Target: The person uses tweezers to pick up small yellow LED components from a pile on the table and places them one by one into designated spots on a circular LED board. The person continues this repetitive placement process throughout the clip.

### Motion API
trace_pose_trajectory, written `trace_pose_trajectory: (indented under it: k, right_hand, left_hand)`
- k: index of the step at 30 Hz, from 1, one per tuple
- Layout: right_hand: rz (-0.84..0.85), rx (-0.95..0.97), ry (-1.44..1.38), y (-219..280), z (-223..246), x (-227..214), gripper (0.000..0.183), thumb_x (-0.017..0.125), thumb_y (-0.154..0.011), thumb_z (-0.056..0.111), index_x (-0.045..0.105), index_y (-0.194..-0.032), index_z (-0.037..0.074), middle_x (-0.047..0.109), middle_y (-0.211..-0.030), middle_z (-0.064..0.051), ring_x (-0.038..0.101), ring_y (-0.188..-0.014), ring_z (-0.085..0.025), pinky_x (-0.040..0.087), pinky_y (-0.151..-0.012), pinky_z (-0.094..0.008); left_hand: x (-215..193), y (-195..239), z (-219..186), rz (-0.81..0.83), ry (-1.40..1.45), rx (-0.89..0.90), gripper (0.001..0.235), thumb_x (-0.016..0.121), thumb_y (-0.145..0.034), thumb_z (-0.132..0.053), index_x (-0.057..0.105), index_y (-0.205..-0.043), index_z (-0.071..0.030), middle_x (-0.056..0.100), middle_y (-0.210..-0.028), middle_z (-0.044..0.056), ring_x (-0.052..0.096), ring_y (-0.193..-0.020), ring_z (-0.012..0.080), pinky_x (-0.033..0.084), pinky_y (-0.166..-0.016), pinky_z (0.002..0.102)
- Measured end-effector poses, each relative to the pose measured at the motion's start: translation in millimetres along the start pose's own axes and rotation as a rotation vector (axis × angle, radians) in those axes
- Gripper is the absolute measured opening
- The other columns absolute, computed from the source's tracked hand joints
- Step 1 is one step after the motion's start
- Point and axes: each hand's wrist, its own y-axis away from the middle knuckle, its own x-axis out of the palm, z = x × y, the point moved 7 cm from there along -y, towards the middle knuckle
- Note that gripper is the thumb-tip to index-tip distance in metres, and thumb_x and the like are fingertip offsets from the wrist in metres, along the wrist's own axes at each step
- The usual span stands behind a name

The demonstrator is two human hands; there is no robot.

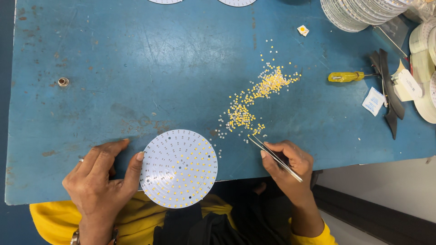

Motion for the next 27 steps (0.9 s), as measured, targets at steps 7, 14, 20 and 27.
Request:
trace_pose_trajectory:
  k: [7, 14, 20, 27]
  right_hand:
    - [0.095, 0.031, -0.020, -2, -2, 2, 0.018, 0.082, -0.081, 0.006, 0.075, -0.096, 0.001, 0.071, -0.076, -0.004, 0.057, -0.058, -0.005, 0.039, -0.052, -0.020]
    - [0.077, 0.010, -0.056, 0, -2, 4, 0.019, 0.080, -0.085, 0.006, 0.073, -0.102, 0.000, 0.073, -0.086, -0.005, 0.065, -0.067, -0.005, 0.047, -0.057, -0.019]
    - [0.064, 0.117, -0.315, 14, -23, 1, 0.016, 0.072, -0.092, 0.006, 0.072, -0.106, -0.003, 0.069, -0.083, -0.006, 0.061, -0.069, -0.007, 0.046, -0.059, -0.020]
    - [0.040, 0.756, -1.821, 40, -51, 15, 0.018, 0.060, -0.098, 0.017, 0.057, -0.091, 0.000, 0.051, -0.073, -0.002, 0.040, -0.061, -0.008, 0.035, -0.054, -0.022]
  left_hand:
    - [0, 0, -1, -0.011, -0.002, 0.010, 0.026, 0.089, -0.086, -0.022, 0.075, -0.103, -0.007, 0.073, -0.096, 0.003, 0.051, -0.052, 0.0127, 0.043, -0.053, 0.026]
    - [-1, -1, -1, -0.003, 0.005, 0.003, 0.027, 0.088, -0.085, -0.021, 0.075, -0.103, -0.006, 0.073, -0.096, 0.004, 0.051, -0.052, 0.0129, 0.043, -0.052, 0.026]
    - [1, 1, 2, -0.008, 0.003, 0.013, 0.026, 0.088, -0.086, -0.021, 0.076, -0.104, -0.006, 0.074, -0.098, 0.005, 0.053, -0.053, 0.0134, 0.044, -0.053, 0.027]
    - [-1, -3, -4, -0.018, -0.008, 0.017, 0.027, 0.087, -0.089, -0.024, 0.076, -0.107, -0.008, 0.073, -0.094, 0.004, 0.056, -0.056, 0.0138, 0.046, -0.056, 0.027]
